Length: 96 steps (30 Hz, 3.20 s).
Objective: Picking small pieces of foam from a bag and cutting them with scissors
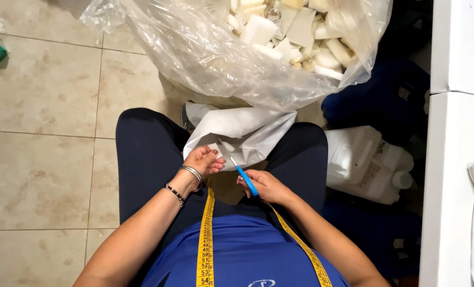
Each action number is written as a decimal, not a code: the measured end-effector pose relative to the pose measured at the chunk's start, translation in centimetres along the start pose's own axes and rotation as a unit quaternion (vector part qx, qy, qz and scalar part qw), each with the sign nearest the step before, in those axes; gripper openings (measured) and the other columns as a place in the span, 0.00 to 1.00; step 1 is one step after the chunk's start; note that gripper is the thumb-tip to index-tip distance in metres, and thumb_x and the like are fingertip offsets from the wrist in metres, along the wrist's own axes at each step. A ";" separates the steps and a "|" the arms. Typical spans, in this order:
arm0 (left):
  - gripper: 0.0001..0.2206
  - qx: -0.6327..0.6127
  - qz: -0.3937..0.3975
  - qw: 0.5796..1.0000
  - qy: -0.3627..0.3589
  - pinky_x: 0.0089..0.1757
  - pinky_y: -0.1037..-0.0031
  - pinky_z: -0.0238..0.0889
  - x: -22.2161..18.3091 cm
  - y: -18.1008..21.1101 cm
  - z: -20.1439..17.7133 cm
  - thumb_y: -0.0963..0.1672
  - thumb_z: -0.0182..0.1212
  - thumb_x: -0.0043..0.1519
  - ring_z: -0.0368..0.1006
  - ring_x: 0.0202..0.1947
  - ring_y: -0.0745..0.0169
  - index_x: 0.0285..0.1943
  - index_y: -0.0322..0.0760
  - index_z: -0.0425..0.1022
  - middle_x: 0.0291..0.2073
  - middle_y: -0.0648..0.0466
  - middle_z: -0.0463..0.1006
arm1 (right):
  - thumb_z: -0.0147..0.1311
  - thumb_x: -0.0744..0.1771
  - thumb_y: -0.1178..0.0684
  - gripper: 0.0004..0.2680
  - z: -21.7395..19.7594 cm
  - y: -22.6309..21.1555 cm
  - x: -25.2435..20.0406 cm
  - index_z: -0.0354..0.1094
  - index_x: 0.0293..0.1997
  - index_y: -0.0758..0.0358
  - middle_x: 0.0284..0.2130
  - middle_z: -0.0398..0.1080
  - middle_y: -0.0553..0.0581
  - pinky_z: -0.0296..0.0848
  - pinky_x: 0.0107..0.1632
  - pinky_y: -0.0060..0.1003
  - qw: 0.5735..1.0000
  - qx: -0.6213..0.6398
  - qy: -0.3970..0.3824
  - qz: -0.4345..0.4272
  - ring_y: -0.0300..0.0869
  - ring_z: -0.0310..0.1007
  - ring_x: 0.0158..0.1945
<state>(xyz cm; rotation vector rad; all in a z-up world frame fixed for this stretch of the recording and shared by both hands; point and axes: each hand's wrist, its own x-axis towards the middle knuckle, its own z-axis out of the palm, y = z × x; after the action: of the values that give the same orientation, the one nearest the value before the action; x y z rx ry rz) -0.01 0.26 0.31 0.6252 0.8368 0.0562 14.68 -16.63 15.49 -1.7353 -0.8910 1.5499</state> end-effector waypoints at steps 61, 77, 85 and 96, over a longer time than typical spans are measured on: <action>0.25 -0.105 0.036 0.993 0.044 0.49 0.54 0.76 -5.9 4.1 2.7 0.40 0.65 0.56 0.73 0.47 0.54 0.65 0.46 0.71 0.53 0.48 0.72 | 0.56 0.65 0.36 0.20 -1.4 -5.0 -3.4 0.65 0.57 0.57 0.36 0.74 0.70 0.72 0.43 0.60 0.973 -0.229 -0.011 -0.009 0.67 0.75 0.41; 0.49 0.127 0.038 0.974 0.181 0.51 0.36 0.65 -5.4 7.4 3.9 0.41 0.79 0.48 0.59 0.65 0.27 0.76 0.45 0.47 0.71 0.31 0.50 | 0.50 0.66 0.34 0.16 -6.9 -2.3 1.3 0.72 0.52 0.50 0.31 0.79 0.56 0.76 0.46 0.51 0.928 -0.271 0.229 0.114 0.55 0.79 0.43; 0.30 0.390 0.087 0.916 0.015 0.61 0.60 0.62 -1.6 6.2 1.8 0.51 0.76 0.45 0.69 0.63 0.45 0.60 0.64 0.78 0.59 0.48 0.77 | 0.62 0.60 0.49 0.24 -5.3 -4.9 -1.7 0.62 0.62 0.45 0.27 0.76 0.57 0.76 0.43 0.56 0.942 -0.320 0.100 0.014 0.58 0.79 0.38; 0.40 0.269 -0.007 0.963 -0.016 0.60 0.36 0.55 0.2 10.9 2.7 0.46 0.73 0.50 0.48 0.75 0.34 0.74 0.72 0.62 0.77 0.42 0.51 | 0.62 0.62 0.55 0.24 -4.9 4.5 6.4 0.54 0.64 0.41 0.47 0.74 0.56 0.73 0.53 0.55 0.890 -0.451 0.012 -0.064 0.60 0.75 0.50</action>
<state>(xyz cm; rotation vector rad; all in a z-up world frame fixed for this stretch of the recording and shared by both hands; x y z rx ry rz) 4.09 7.87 7.39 1.1269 0.8274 -0.2021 20.32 -14.00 8.74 -2.2117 -1.8704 1.0596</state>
